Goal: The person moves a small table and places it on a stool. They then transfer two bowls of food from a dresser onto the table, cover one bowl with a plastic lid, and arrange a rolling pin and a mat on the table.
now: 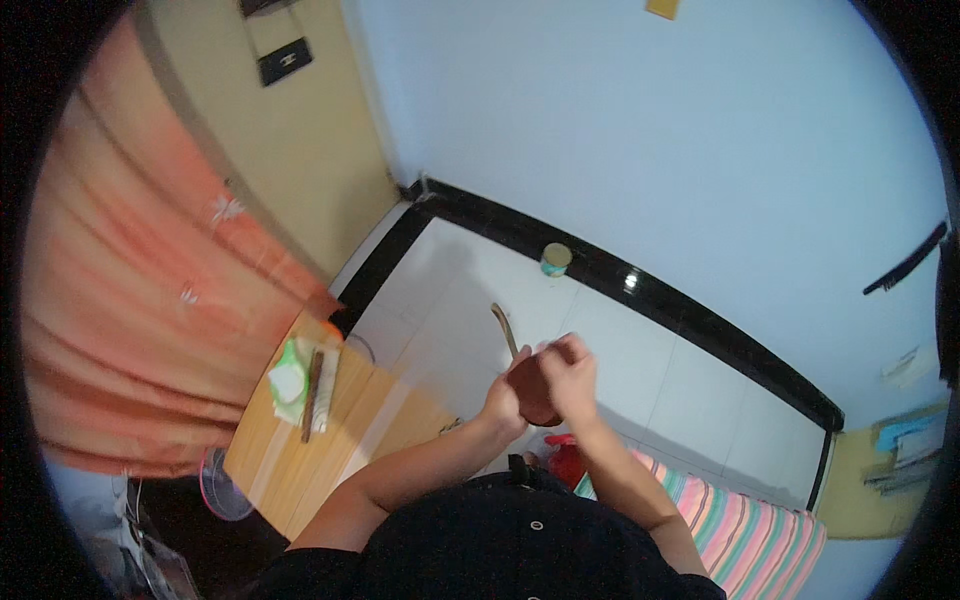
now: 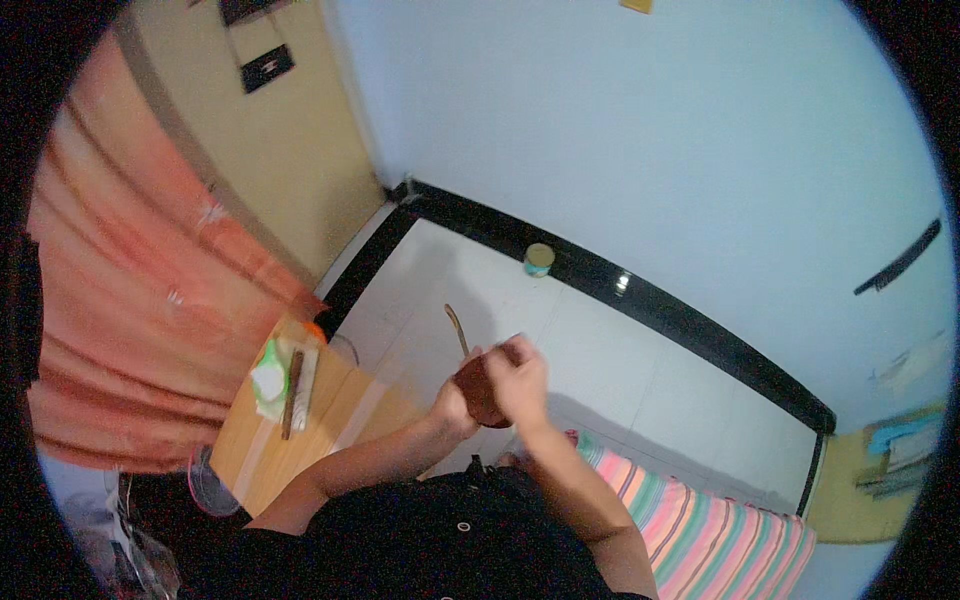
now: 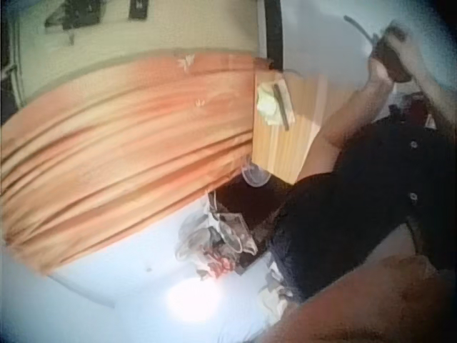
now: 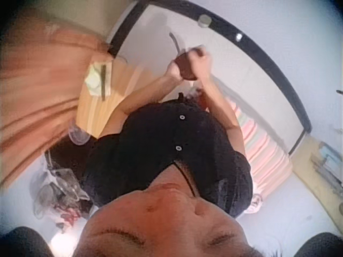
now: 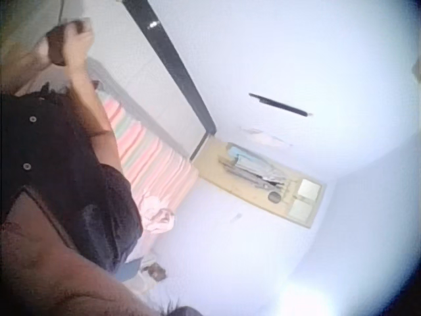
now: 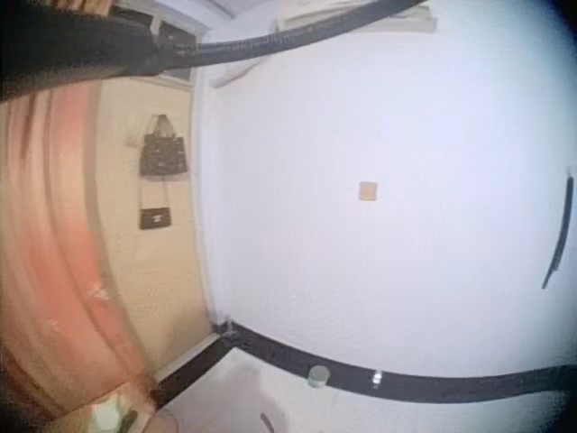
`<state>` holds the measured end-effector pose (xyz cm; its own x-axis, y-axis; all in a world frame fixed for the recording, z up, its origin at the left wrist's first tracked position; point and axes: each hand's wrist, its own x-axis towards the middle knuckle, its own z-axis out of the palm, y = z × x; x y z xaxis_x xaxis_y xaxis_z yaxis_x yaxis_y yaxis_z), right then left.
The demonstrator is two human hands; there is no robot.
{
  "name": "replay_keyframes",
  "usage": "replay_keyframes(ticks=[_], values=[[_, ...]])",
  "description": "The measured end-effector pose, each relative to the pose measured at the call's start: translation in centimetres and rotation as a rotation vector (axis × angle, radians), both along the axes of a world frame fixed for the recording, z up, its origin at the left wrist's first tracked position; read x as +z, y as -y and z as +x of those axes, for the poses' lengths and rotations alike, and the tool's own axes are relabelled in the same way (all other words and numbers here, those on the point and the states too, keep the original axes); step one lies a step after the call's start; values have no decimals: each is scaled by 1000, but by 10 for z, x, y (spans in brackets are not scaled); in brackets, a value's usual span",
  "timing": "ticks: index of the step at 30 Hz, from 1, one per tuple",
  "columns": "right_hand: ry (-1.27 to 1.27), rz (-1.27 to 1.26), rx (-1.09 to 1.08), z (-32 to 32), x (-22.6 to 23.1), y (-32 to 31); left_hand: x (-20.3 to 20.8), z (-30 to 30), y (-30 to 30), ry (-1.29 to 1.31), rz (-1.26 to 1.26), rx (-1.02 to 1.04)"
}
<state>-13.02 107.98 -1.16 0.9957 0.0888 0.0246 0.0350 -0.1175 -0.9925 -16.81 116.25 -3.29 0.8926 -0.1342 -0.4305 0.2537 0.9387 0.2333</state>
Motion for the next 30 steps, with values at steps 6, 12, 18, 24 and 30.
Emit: replay_keyframes(ticks=[6,12,18,24,30], values=[[-528,720,-27,76,2,126,6,88,70,-35,148,-273],[-490,805,-163,95,-1,193,-9,149,112,-85,279,-371],[-146,583,-435,93,-2,204,-19,192,154,-52,264,-620],[107,265,-958,90,11,217,20,225,206,109,244,-1087],[380,-629,-694,92,45,166,38,242,244,92,119,-1510]])
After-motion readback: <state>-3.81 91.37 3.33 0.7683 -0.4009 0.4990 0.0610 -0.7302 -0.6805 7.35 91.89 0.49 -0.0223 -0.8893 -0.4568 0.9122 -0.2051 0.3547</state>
